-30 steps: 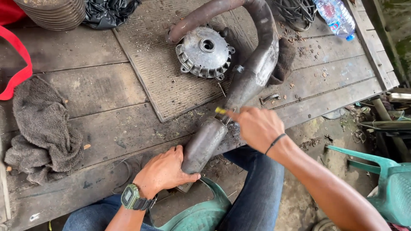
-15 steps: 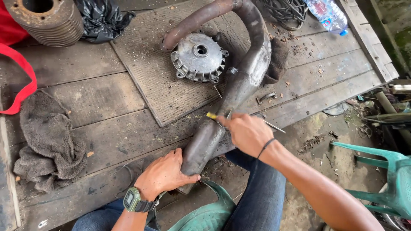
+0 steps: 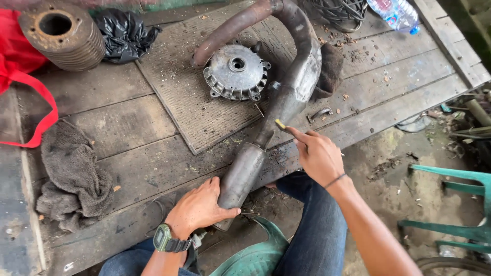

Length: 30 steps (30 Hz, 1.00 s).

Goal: Cleaning a motorcycle exhaust pipe by scrubbing it with a small brush.

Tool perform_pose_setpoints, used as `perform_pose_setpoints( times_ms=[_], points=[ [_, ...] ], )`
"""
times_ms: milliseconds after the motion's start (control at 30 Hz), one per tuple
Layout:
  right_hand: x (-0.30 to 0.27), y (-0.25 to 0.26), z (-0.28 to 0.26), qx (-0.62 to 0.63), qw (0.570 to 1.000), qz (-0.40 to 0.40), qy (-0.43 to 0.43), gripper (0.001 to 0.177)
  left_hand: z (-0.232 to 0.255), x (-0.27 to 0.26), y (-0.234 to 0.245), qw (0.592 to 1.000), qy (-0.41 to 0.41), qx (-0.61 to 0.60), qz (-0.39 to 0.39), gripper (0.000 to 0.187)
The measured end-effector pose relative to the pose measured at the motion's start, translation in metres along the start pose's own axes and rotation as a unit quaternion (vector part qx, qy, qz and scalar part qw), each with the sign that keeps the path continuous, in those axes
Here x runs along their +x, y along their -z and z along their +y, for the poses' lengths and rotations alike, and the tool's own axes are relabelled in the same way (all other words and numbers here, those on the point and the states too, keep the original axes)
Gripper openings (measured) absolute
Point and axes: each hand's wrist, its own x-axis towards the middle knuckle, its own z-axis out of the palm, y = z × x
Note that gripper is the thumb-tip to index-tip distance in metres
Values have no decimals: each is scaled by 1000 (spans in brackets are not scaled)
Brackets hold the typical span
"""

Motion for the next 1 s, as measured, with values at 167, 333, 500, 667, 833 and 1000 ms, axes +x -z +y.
perform_pose_setpoints(
  times_ms=[167, 333, 500, 667, 833, 1000],
  points=[
    [-48, -46, 29, 292, 952, 64, -64, 53, 39, 7, -11, 993, 9, 11, 117, 86],
    [-68, -62, 24, 332, 937, 17, -109, 50, 53, 25, -42, 960, 38, 4, 279, 98],
    [-76, -57, 25, 352, 932, 31, -81, 43, 67, 6, -24, 973, 66, 14, 219, 95],
    [-81, -64, 46, 384, 916, 45, -108, 46, 48, -4, -16, 981, 85, 37, 170, 106],
    [-89, -67, 53, 370, 919, 34, -130, 48, -2, -16, -13, 984, 89, 76, 133, 111],
    [-79, -73, 36, 375, 913, 158, -18, 43, -13, -33, 5, 985, 66, 80, 141, 105]
  ],
)
